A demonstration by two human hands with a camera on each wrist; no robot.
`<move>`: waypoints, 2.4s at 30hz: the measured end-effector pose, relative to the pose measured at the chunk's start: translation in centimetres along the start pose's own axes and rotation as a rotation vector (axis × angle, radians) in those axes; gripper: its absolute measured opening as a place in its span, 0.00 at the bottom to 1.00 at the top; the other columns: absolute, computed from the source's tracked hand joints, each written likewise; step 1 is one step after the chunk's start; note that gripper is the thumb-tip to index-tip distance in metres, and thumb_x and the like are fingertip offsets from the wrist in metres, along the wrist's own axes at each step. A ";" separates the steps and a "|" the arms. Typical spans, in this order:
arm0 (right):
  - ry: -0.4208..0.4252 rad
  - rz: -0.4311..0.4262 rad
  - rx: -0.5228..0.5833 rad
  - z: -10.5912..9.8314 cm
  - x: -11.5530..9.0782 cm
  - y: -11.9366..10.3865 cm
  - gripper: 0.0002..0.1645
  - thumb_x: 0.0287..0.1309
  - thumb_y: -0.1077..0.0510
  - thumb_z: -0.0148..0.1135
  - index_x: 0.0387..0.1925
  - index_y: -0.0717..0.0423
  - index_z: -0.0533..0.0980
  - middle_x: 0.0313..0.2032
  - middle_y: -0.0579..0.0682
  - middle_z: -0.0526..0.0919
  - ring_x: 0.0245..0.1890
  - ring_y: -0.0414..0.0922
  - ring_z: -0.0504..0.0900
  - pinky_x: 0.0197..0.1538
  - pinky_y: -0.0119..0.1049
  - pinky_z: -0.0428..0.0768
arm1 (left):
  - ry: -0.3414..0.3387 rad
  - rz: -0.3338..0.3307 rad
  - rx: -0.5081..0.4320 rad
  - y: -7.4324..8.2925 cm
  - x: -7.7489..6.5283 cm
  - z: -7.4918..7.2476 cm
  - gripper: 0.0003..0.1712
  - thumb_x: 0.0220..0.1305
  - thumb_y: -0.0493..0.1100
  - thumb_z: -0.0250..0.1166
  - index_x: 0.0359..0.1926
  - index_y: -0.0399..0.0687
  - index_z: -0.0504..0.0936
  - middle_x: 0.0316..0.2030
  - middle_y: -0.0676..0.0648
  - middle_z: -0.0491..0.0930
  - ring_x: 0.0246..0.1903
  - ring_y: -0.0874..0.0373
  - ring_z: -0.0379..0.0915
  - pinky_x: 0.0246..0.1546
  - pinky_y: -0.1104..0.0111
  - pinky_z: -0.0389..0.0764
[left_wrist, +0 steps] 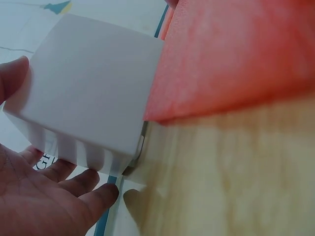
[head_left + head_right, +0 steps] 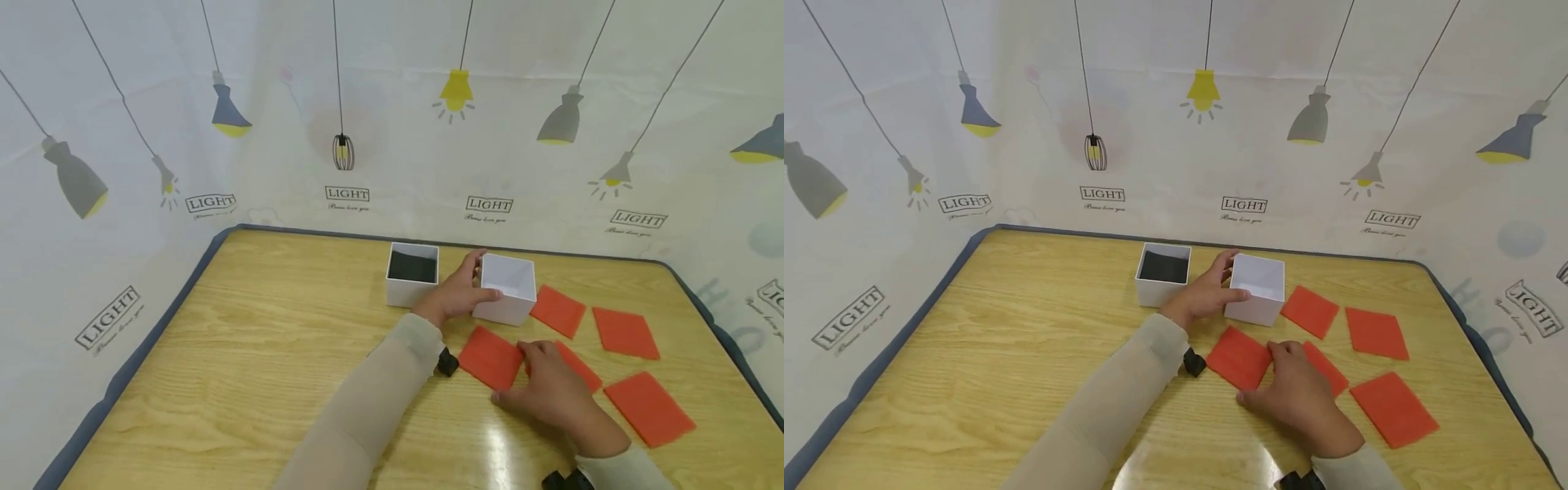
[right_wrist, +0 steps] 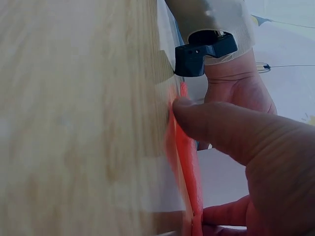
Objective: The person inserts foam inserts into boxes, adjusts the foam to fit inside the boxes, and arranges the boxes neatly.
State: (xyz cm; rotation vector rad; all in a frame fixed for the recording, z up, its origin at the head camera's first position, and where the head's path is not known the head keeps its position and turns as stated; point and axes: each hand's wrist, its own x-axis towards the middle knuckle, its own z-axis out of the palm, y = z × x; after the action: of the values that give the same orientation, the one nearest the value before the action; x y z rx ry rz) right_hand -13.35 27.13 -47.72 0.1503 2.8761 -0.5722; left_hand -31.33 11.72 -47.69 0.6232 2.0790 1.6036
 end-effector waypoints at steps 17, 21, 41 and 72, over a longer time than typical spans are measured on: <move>0.052 -0.002 0.052 0.7 -0.2 -0.1 0.64 0.46 0.38 0.80 0.73 0.72 0.61 0.65 0.69 0.72 0.55 0.59 0.80 0.54 0.61 0.81 | -0.005 -0.004 0.011 -0.6 -0.1 0.0 0.58 0.67 0.46 0.74 0.84 0.63 0.45 0.82 0.47 0.54 0.79 0.45 0.54 0.77 0.48 0.61; 0.055 0.002 0.089 0.5 -0.1 0.0 0.65 0.48 0.42 0.79 0.75 0.72 0.56 0.65 0.69 0.71 0.53 0.58 0.80 0.53 0.59 0.82 | -0.005 -0.002 0.003 -0.5 -0.2 -0.1 0.57 0.67 0.46 0.74 0.84 0.63 0.45 0.82 0.47 0.54 0.79 0.46 0.55 0.77 0.48 0.62; 0.037 -0.070 0.344 -0.5 0.0 0.7 0.64 0.51 0.57 0.79 0.77 0.69 0.48 0.46 0.57 0.74 0.40 0.48 0.75 0.40 0.37 0.76 | -0.012 0.017 0.001 -0.3 -0.2 -0.2 0.56 0.68 0.46 0.74 0.84 0.62 0.46 0.81 0.45 0.57 0.78 0.46 0.56 0.77 0.49 0.62; -0.108 -0.228 0.891 -4.3 -0.8 3.8 0.53 0.68 0.71 0.62 0.80 0.62 0.38 0.53 0.46 0.82 0.45 0.42 0.82 0.46 0.31 0.84 | -0.002 0.055 0.007 -0.3 -0.1 -0.1 0.57 0.67 0.45 0.74 0.85 0.59 0.46 0.77 0.45 0.61 0.72 0.49 0.62 0.74 0.55 0.66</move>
State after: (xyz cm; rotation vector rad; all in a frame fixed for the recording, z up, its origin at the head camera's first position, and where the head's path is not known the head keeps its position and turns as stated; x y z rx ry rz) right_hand -12.79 32.26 -45.01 -0.0816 2.3323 -1.7921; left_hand -31.29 11.51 -47.91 0.6901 2.0839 1.6257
